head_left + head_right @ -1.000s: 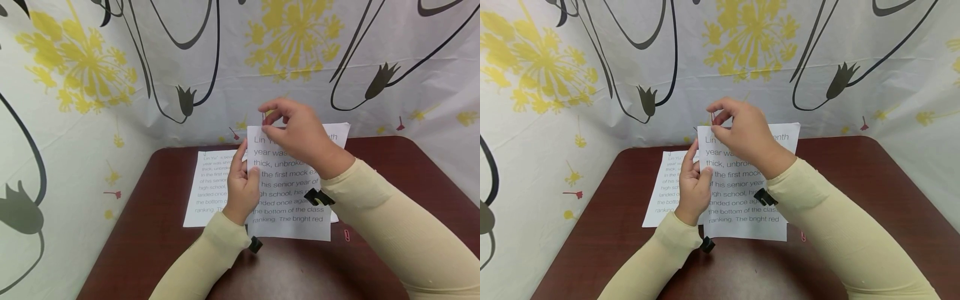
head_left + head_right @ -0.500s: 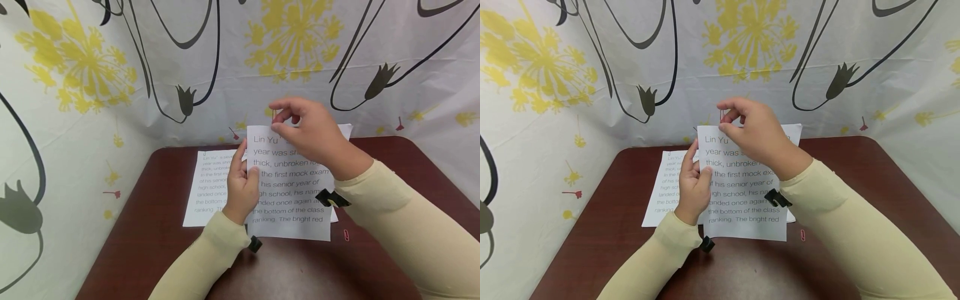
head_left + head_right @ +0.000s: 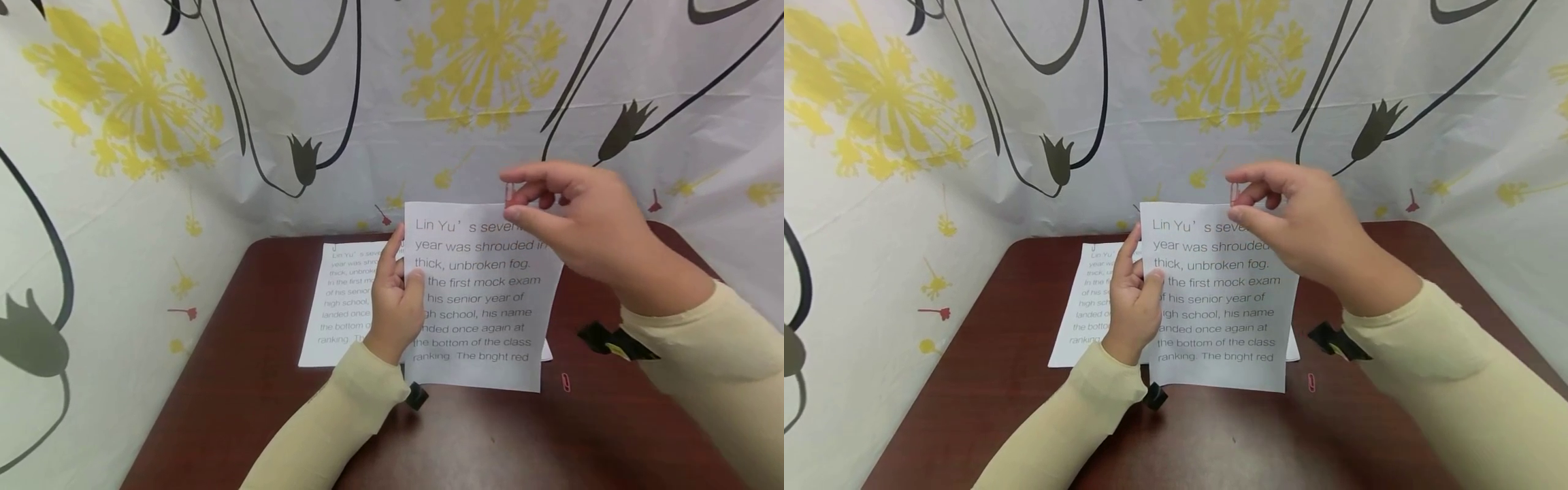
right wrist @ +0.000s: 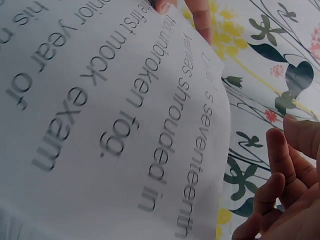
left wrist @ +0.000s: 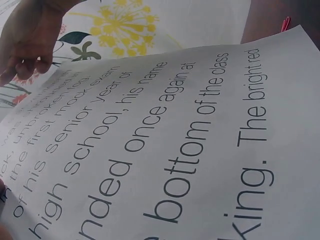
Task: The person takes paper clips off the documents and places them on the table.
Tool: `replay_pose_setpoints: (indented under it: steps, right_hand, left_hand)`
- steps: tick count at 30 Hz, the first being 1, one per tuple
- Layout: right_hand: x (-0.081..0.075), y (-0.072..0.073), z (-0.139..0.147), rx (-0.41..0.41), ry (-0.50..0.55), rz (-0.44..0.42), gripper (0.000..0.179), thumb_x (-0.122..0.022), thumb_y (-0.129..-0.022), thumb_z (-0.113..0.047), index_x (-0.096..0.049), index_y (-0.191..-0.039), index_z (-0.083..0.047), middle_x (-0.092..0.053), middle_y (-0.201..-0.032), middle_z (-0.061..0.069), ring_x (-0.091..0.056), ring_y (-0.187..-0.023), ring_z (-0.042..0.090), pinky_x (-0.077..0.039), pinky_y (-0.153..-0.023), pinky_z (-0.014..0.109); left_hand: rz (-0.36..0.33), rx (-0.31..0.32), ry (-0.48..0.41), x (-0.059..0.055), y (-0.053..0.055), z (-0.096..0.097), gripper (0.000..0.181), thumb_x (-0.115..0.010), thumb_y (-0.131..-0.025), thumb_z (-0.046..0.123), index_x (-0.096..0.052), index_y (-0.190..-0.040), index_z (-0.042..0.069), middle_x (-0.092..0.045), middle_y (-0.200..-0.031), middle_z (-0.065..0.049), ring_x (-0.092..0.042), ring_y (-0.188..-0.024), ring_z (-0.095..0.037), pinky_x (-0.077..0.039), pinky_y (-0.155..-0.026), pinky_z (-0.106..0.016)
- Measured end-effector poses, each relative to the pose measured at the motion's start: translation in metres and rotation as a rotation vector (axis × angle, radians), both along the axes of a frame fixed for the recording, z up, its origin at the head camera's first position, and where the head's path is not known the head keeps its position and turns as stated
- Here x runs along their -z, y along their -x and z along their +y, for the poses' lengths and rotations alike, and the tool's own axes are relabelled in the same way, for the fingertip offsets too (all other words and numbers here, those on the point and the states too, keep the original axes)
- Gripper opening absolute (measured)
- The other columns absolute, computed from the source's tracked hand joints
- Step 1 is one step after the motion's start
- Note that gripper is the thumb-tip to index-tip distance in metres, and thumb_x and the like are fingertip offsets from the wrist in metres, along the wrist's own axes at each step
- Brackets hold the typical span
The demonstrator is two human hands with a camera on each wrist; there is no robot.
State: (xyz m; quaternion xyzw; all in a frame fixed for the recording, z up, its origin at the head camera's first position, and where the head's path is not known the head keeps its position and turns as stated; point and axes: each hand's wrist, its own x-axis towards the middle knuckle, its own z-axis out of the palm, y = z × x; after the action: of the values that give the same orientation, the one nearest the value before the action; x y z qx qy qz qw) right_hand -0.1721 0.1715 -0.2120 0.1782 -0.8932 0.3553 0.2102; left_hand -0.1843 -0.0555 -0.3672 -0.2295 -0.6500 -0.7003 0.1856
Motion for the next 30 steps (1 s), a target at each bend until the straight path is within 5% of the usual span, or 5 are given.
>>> replay_pose_setpoints:
  steps: [11,20,30]
  right_hand:
    - [0.033,-0.02,0.041,-0.017,-0.006,-0.033,0.038,-0.082,-0.088,-0.001,-0.077,-0.125,-0.009,-0.07,-0.085,-0.022,-0.06,-0.072,-0.002,-0.041,-0.06,0.012]
    - [0.064,-0.033,0.069,-0.006,0.016,-0.079,0.039,-0.083,-0.085,0.005,-0.078,-0.122,-0.008,-0.071,-0.083,-0.015,-0.061,-0.07,-0.001,-0.045,-0.061,0.01]
    - [0.098,-0.043,0.095,-0.012,-0.047,-0.153,0.035,-0.083,-0.088,-0.001,-0.075,-0.121,-0.008,-0.069,-0.082,-0.01,-0.056,-0.066,0.005,-0.04,-0.054,0.021]
  left_hand:
    - [0.002,-0.002,-0.007,-0.001,0.001,-0.001,0.076,-0.043,-0.102,-0.007,-0.031,-0.167,0.03,-0.077,-0.11,-0.019,-0.065,-0.058,-0.022,-0.033,-0.043,-0.023]
    - [0.02,0.007,-0.014,-0.001,0.002,-0.001,0.075,-0.042,-0.101,-0.007,-0.031,-0.166,0.029,-0.077,-0.111,-0.02,-0.073,-0.068,-0.023,-0.036,-0.044,-0.024]
    - [0.022,-0.008,-0.009,-0.001,0.001,-0.001,0.075,-0.043,-0.101,-0.007,-0.032,-0.166,0.029,-0.077,-0.109,-0.02,-0.068,-0.061,-0.022,-0.031,-0.042,-0.023]
